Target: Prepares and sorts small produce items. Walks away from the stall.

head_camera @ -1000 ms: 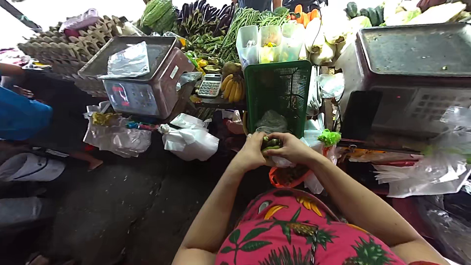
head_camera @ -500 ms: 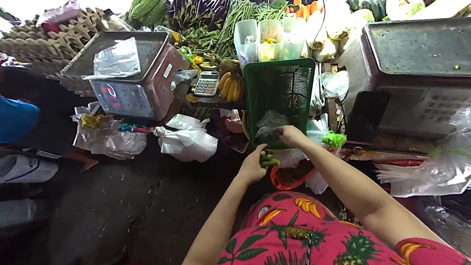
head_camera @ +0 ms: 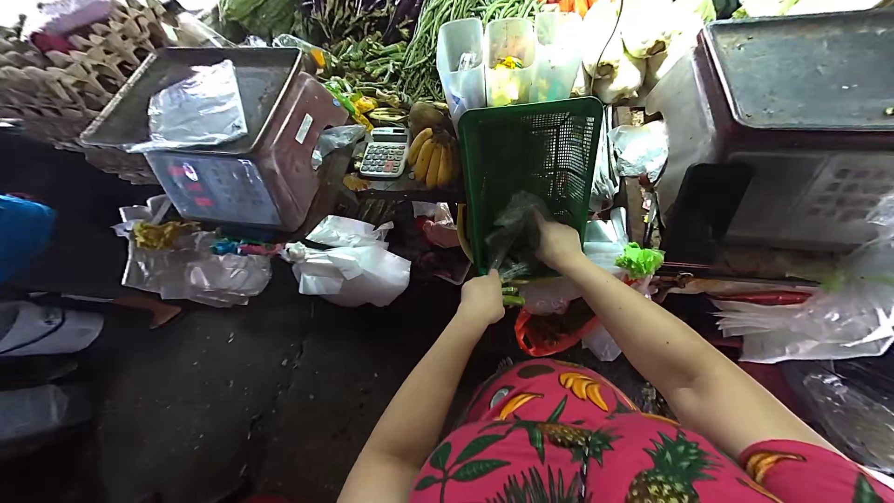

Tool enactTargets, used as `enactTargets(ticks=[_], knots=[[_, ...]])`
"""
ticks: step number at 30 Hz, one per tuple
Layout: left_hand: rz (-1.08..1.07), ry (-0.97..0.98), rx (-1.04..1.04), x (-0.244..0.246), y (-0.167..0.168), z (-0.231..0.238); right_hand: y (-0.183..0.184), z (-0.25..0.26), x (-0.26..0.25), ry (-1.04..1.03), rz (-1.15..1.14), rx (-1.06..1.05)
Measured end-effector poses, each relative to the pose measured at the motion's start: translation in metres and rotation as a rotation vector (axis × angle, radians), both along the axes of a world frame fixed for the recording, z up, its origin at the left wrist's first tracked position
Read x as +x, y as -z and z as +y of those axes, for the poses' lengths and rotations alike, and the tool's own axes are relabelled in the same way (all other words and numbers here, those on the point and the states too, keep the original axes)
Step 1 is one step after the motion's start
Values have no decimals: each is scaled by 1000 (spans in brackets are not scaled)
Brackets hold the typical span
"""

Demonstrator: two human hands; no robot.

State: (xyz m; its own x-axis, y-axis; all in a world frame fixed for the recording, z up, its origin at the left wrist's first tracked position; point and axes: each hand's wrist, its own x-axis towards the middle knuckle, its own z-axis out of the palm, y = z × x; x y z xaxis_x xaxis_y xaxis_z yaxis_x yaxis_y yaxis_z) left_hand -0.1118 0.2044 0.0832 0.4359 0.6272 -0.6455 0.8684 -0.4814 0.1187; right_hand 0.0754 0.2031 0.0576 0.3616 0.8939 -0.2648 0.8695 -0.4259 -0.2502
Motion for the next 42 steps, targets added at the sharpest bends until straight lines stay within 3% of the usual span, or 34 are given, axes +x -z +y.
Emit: enactTargets(ticks=[5, 9, 14, 17, 21, 24, 28, 32, 35, 38, 42], knots=[[-41, 37, -37, -2, -6, 2, -8, 0, -2, -55, -16, -6], [-64, 36, -44, -3, -3, 2, -12, -4, -17, -86, 130, 104], [-57, 13, -56, -7, 3, 2, 13, 6, -30, -161, 73, -30], [-121, -19, -97, -17, 9, 6, 23, 12, -24, -182, 106, 0], [-509, -191, -200, -37, 30, 8, 29, 12, -12, -260, 163, 17], [-929, -425, -392, -47, 38, 2, -5, 0, -17, -247, 123, 4], [-1394, -785, -825, -49, 35, -14, -54, -29, -23, -177, 6, -18], [-1539, -875, -982, -43, 33, -20, -88, -56, -22, -58, 46, 2], [-1590, -890, -979, -34, 30, -26, -97, -80, -26, -25, 394, 154], [-1638, -911, -895, -23, 21, -35, -73, -103, -53, -11, 674, 317], [-1683, -887, -800, -9, 16, -42, -58, -125, -77, -41, 534, 415]])
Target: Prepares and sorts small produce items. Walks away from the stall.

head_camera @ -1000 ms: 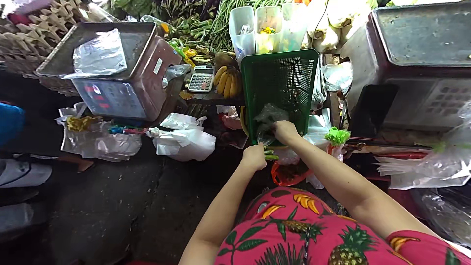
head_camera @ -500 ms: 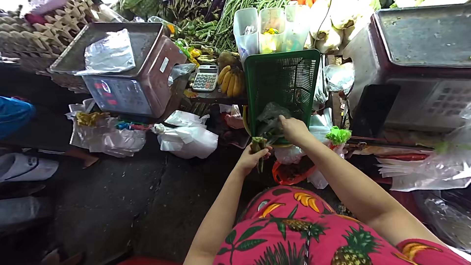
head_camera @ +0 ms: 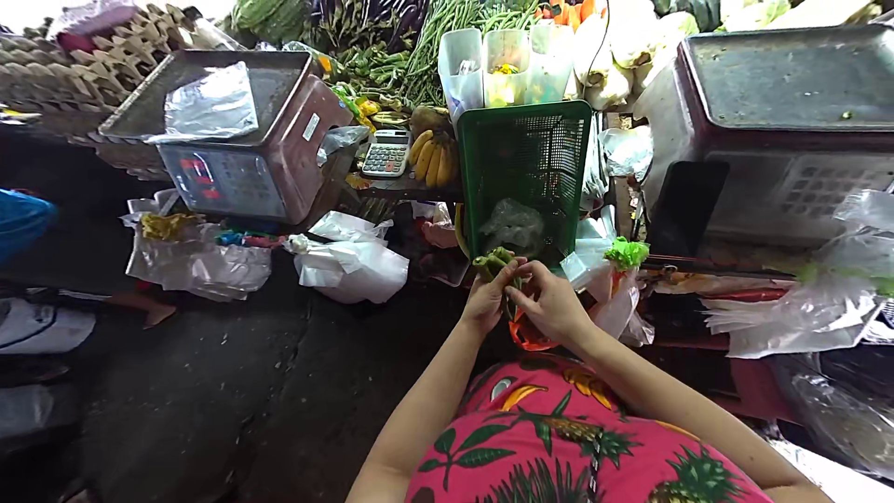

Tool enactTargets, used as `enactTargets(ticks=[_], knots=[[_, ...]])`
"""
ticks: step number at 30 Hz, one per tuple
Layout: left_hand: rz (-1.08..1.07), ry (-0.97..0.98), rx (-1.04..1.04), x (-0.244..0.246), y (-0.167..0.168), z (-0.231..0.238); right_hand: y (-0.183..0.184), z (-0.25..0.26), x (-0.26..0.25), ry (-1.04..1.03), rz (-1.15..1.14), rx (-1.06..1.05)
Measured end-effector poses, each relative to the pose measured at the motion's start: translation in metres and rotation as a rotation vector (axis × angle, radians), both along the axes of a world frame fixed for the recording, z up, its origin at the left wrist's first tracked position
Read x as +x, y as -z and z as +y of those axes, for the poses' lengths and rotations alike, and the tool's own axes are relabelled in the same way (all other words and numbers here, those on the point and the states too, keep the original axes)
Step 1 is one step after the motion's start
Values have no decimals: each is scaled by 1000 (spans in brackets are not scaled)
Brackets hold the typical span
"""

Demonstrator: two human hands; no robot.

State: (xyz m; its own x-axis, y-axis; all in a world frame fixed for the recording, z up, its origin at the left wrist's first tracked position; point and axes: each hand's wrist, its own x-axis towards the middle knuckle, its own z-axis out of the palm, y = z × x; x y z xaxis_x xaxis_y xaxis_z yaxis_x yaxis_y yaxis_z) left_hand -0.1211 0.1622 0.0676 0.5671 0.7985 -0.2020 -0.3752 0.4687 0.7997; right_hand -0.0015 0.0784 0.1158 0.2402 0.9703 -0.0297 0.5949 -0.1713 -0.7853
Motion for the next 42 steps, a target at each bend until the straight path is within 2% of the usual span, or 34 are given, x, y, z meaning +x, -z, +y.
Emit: enactTargets(ticks=[4, 6, 9, 12, 16, 19, 22, 24, 26, 30, 32, 35, 38, 40, 42], knots=[[50, 77, 224, -7, 4, -5, -19, 0, 16, 43, -120, 214], [112, 158, 391, -10, 1, -7, -20, 6, 26, -96, -79, 247], [125, 205, 494, -10, -7, -11, -9, 13, 28, -317, -128, 265], [249, 222, 590, -13, -16, -8, 2, 12, 21, -366, -188, 338], [436, 296, 650, -12, -28, -8, 5, 3, 17, -290, -39, 290], [506, 289, 728, -12, -39, -11, 10, 6, 11, -187, 168, 365], [592, 312, 630, -11, -56, -13, 6, 7, 3, -130, 355, 416], [561, 319, 558, -9, -59, -13, 7, 6, 5, -135, 356, 395], [527, 340, 578, -10, -57, -11, 12, 7, 8, -139, 255, 363], [602, 287, 601, -12, -59, -14, 2, 5, 3, -120, -171, 289], [630, 262, 569, -11, -57, -16, 2, 7, 1, -94, -237, 303], [637, 245, 464, -12, -56, -17, 3, 10, 3, -81, -195, 405], [569, 381, 471, -18, -52, -18, 3, 9, 4, -147, -94, 504], [608, 480, 514, -20, -53, -16, 2, 10, 3, -188, -96, 511], [601, 496, 474, -21, -55, -15, -5, 10, 5, -205, -73, 450]])
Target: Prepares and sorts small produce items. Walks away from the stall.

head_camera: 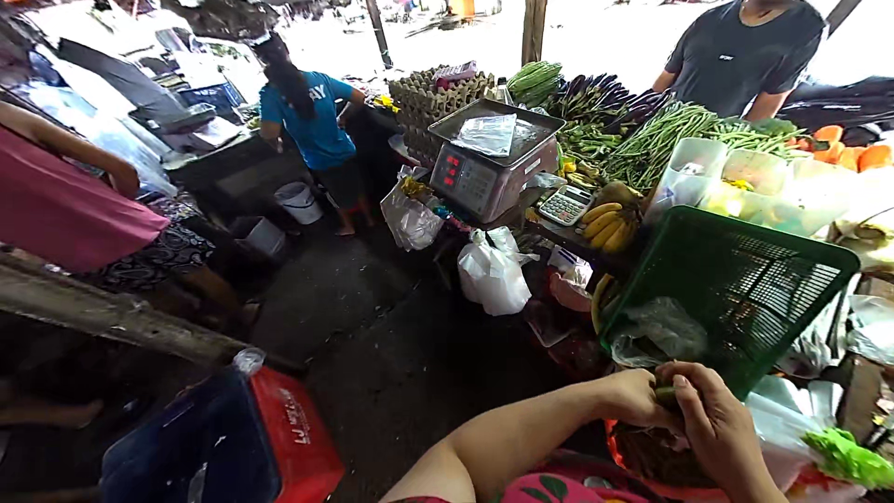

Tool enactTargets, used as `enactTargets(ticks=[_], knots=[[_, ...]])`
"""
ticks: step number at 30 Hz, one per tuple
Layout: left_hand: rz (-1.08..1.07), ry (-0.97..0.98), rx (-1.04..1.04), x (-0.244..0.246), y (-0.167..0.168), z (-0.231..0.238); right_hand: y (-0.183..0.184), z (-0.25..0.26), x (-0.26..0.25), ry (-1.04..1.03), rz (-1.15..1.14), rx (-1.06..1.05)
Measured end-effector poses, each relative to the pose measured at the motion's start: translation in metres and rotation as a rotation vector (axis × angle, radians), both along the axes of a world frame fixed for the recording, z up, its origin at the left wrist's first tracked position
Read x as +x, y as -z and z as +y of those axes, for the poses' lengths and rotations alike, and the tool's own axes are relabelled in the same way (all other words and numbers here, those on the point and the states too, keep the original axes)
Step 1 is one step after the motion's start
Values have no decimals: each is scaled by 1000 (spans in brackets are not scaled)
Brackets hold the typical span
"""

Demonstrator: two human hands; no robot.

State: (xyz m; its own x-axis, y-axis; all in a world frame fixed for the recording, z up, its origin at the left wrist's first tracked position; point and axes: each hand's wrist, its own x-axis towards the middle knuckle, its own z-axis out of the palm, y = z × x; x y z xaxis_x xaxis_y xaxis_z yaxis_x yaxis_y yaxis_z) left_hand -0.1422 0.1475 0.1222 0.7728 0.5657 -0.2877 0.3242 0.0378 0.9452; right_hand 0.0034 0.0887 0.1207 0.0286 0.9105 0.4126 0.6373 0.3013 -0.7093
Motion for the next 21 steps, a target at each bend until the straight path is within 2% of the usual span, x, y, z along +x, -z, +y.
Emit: enactTargets(ticks=[2, 4, 5, 10, 13, 15, 18, 21], knots=[[-60, -58, -31, 0, -2, -1, -8, 2, 8, -47, 144, -65], [-103, -64, 45, -4, -5, 1, -16, 1, 20, -119, 293, -45], [-103, -57, 88, -6, -6, 4, -22, -2, 24, -107, 296, -10], [27, -54, 302, -14, -10, 9, -42, -32, 18, -11, 0, -4], [300, -4, 499, -10, -8, 3, -35, -34, 14, 18, -287, -28], [359, 73, 653, -6, -4, -5, -23, -28, 10, 35, -343, -114], [220, 157, 731, -10, 4, -2, 1, -19, 18, 6, -200, -290], [16, 80, 556, -17, 13, 5, -4, -17, 25, 2, -81, -452]])
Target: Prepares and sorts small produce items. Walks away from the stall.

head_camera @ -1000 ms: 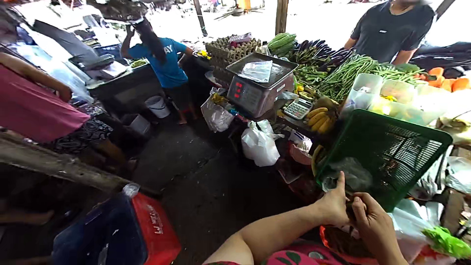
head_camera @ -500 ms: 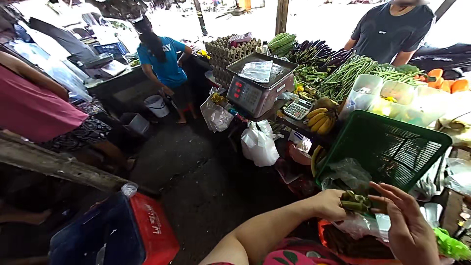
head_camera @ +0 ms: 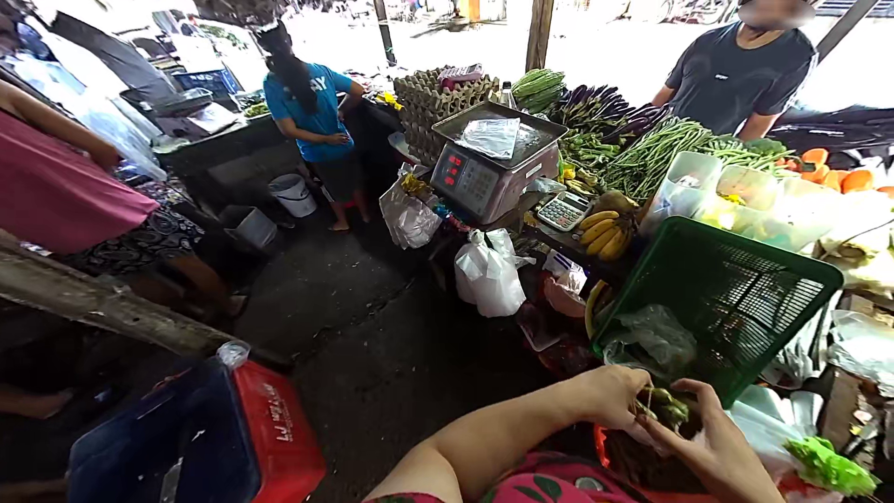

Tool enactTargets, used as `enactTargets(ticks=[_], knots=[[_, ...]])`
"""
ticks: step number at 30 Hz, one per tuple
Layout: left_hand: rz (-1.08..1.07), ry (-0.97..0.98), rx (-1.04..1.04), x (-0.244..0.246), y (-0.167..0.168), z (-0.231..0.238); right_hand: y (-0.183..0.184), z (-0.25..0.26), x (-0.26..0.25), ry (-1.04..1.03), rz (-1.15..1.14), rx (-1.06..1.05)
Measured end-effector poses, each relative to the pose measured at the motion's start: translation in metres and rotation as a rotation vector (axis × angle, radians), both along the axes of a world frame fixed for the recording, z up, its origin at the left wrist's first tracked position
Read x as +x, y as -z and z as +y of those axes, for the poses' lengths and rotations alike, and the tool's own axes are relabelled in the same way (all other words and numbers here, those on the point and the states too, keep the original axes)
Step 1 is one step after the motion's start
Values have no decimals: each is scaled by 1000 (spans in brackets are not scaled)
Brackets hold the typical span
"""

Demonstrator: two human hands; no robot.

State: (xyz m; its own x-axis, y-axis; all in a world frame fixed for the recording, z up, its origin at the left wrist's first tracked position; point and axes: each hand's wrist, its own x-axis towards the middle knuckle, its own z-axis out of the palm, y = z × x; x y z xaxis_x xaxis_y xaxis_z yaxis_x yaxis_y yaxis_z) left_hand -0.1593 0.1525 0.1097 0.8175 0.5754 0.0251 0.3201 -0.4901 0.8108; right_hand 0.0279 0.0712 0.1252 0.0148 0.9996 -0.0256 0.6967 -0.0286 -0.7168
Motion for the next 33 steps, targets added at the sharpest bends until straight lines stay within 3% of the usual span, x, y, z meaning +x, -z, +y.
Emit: enactTargets(ticks=[6, 8, 11, 13, 14, 16, 17, 18, 20, 22, 25, 29, 31, 33], knots=[[-105, -158, -189, 6, 0, -3, -25, 3, 13, 42, -62, -268], [-221, -210, -424, 8, -4, -5, -23, 4, 17, -37, -56, -269], [-492, -323, -1010, 9, -18, -8, -38, -7, 7, -40, 48, -90], [-664, -328, -1265, 7, -27, -8, -49, -14, 10, -80, 484, 74], [-732, -295, -1272, 6, -33, -9, -53, -13, 14, -116, 793, 105], [-834, -188, -1026, 8, -44, -16, -56, -7, 12, -92, 1508, 110], [-858, -132, -812, 10, -50, -20, -58, -4, 5, 8, 1755, 133], [-861, -88, -562, 13, -53, -22, -60, 0, -4, 107, 1792, 188], [-846, -29, -113, 15, -58, -19, -55, 6, -17, 161, 1434, 299], [-772, -55, 75, 14, -62, -13, -48, 8, -17, 113, 1093, 398], [-597, -110, 36, 6, -55, -2, -44, 5, -5, -131, 732, 471], [-281, -130, 102, 8, -47, -2, -44, 5, -10, -99, 170, 539], [-135, -121, 137, 11, -43, -3, -35, 10, -8, -64, 73, 528], [-94, -95, 80, 13, -37, -1, -27, 13, -1, -58, 125, 508]])
